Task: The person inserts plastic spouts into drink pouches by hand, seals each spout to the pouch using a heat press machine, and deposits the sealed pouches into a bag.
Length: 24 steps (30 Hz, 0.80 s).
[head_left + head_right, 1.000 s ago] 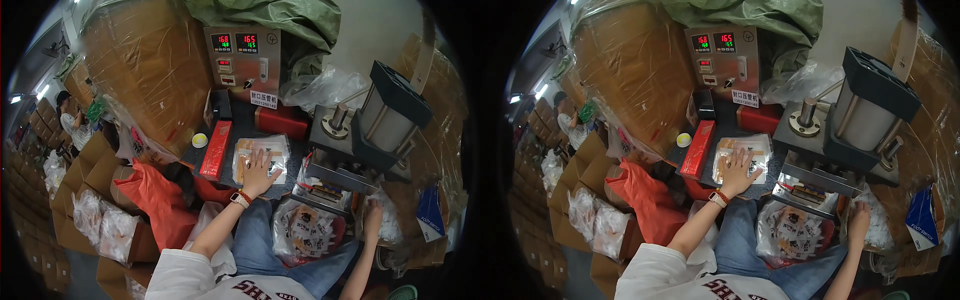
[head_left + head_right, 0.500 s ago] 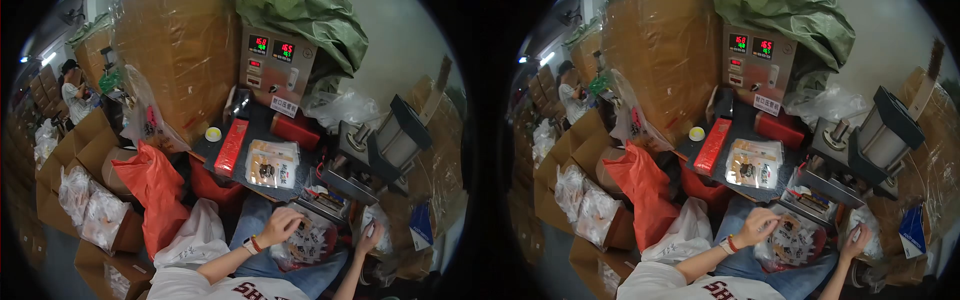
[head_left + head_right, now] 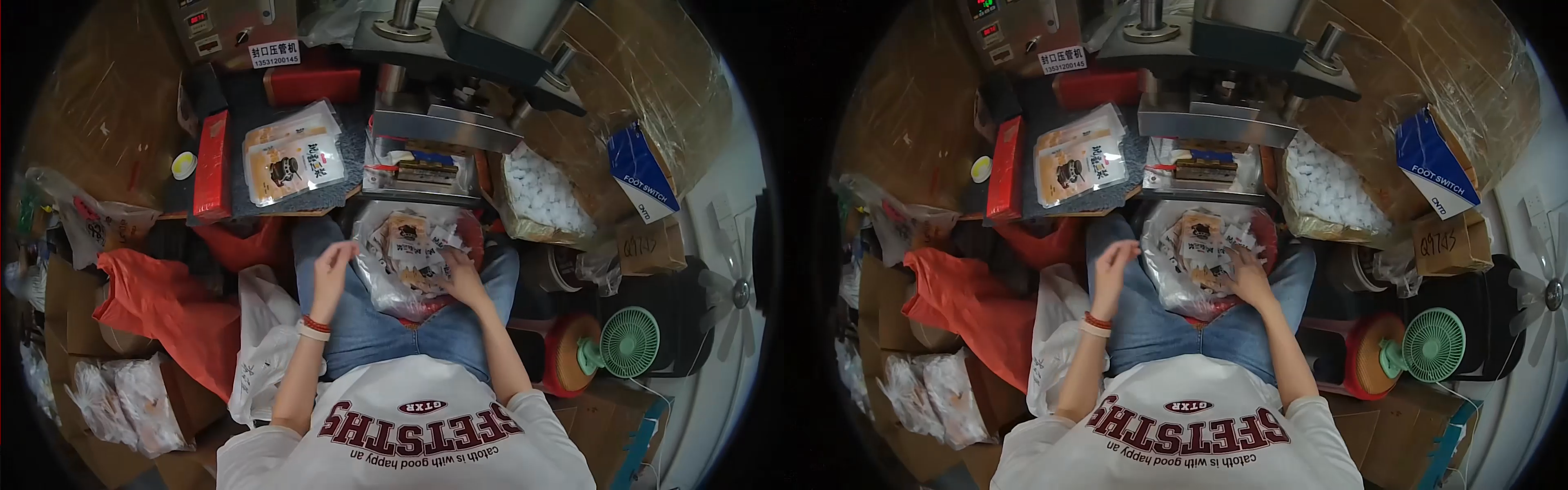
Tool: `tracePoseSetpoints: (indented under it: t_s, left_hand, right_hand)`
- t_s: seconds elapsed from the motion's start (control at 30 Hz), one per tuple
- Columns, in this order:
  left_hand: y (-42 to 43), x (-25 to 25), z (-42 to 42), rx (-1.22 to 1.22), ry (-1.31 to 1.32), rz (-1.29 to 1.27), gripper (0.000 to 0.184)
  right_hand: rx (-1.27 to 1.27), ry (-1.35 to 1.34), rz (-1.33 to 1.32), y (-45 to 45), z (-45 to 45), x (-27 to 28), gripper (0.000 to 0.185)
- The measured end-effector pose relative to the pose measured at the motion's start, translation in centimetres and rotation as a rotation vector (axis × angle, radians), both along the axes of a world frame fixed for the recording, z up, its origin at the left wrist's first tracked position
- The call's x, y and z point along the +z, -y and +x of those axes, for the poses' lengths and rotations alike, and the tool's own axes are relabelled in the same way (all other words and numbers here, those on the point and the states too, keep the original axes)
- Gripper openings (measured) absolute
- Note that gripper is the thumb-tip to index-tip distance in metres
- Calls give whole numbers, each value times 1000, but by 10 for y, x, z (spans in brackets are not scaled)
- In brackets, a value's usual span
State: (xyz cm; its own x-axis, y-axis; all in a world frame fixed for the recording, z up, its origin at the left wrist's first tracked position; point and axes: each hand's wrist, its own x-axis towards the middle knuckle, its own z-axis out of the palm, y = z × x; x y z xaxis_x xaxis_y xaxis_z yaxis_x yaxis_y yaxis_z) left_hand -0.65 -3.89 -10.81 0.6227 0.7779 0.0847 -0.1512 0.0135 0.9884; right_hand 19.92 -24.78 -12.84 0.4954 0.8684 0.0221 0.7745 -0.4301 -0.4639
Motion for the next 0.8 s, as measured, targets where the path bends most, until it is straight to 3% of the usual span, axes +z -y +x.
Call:
tracePoseSetpoints:
  t_s: [0.07, 0.13, 0.2, 0.23, 0.3, 0.43, 0.5, 0.53, 0.6, 0.63, 0.7, 0.73, 0.8]
  left_hand:
    - [27, -58, -6, -35, -183, -15, 24]
    - [41, -63, -6, -73, -323, 14, 24]
    - [46, -54, -4, -162, -397, 307, 22]
    - [45, -56, -3, -162, -404, 318, 22]
    - [35, -56, -2, -197, -456, 164, 22]
    - [26, -44, 9, -219, -407, 22, 29]
    - [23, -33, 27, -160, -397, 624, 37]
    - [25, -27, 39, -172, -399, 623, 37]
    - [32, -17, 61, -69, -393, 1041, 36]
    - [31, -14, 63, -84, -395, 1040, 36]
    - [29, -8, 64, -751, -481, 580, 29]
    - [33, -1, 60, -761, -480, 576, 29]
    - [38, 12, 46, -729, -594, 330, 23]
  right_hand:
    - [46, 32, 3, -22, 5, -32, 59]
    - [89, 55, 3, -41, 8, -69, 61]
    - [163, 170, -129, -57, 13, -99, 61]
    - [162, 164, -118, -60, 20, -108, 61]
    - [202, -248, -250, -68, 32, -115, 59]
    - [76, -182, -96, -53, 31, -96, 51]
    - [166, -341, 269, -39, 31, -59, 41]
    - [155, -346, 269, -33, 31, -43, 41]
    - [221, -620, 30, -21, 28, -17, 40]
    - [209, -629, 32, -15, 23, -10, 40]
    - [418, -695, 174, -4, 16, 4, 36]
    - [409, -699, 173, 3, 16, 17, 36]
    - [399, -775, -64, 17, 20, 37, 50]
